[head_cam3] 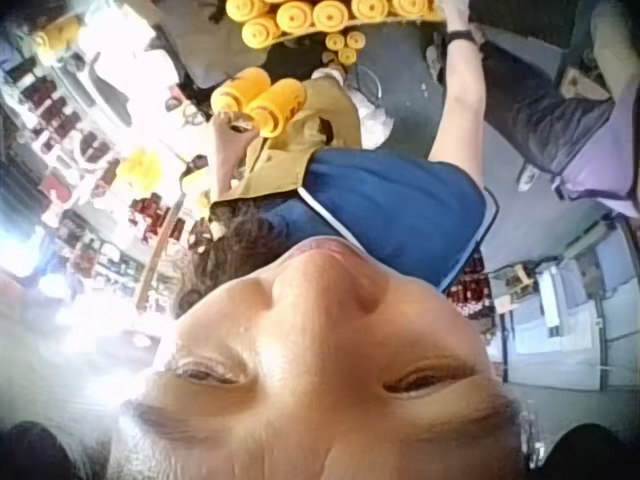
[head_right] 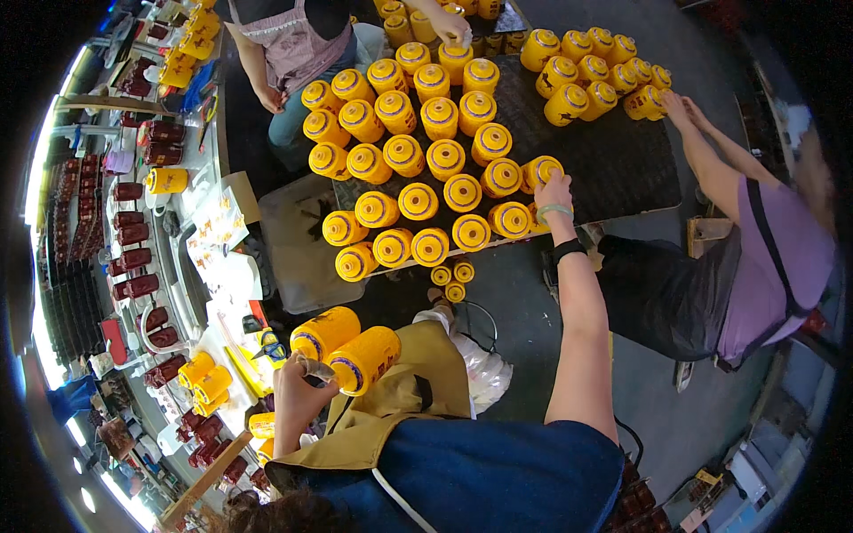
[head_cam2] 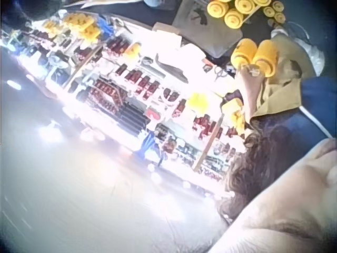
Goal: Manually applying decorative labels and finishing touches to bottles in a factory setting.
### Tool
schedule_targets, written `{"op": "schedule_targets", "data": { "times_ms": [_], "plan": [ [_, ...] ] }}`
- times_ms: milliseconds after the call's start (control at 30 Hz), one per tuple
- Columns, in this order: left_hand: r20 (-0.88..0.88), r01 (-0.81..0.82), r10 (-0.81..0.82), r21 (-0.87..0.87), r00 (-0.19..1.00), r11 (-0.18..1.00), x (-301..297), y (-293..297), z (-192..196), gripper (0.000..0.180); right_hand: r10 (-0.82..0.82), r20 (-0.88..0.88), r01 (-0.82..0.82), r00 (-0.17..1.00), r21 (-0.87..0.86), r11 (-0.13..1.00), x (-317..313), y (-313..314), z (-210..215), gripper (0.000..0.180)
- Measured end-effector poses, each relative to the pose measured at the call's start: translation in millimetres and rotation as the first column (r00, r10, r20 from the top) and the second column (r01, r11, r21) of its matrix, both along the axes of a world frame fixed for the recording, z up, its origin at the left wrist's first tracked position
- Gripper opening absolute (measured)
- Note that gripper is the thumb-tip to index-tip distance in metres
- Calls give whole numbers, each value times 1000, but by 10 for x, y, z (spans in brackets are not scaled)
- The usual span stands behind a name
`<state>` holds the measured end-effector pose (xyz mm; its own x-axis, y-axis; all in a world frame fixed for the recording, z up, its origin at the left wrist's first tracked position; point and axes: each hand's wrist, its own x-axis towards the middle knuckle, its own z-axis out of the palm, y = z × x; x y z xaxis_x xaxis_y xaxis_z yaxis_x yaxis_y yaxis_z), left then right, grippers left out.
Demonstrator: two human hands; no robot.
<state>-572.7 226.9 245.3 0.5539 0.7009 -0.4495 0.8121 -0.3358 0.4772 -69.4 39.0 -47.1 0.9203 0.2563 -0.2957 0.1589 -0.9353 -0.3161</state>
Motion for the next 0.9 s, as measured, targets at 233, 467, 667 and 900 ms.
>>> {"op": "schedule_targets", "data": {
  "times_ms": [233, 467, 667, 900],
  "plan": [
    [-1, 21, -21, 15, 1000, 1000, 73, 54, -36, 22, -95, -59, 102, 994, 125, 987, -254, 166, 160, 74],
    [-78, 81, -78, 38, 994, 996, 369, 117, 95, 26, -111, 10, 110, 994, 61, 992, -242, 117, 348, 66],
    [-77, 192, -189, 42, 979, 980, 646, 172, 80, 24, 418, -120, -257, 901, 630, 733, -1368, 476, 1849, 41],
    [153, 363, -370, 73, 916, 929, 1262, 206, 135, 16, 787, 170, -640, 593, 694, 331, -2671, 495, 2547, 94]
  ]
}}
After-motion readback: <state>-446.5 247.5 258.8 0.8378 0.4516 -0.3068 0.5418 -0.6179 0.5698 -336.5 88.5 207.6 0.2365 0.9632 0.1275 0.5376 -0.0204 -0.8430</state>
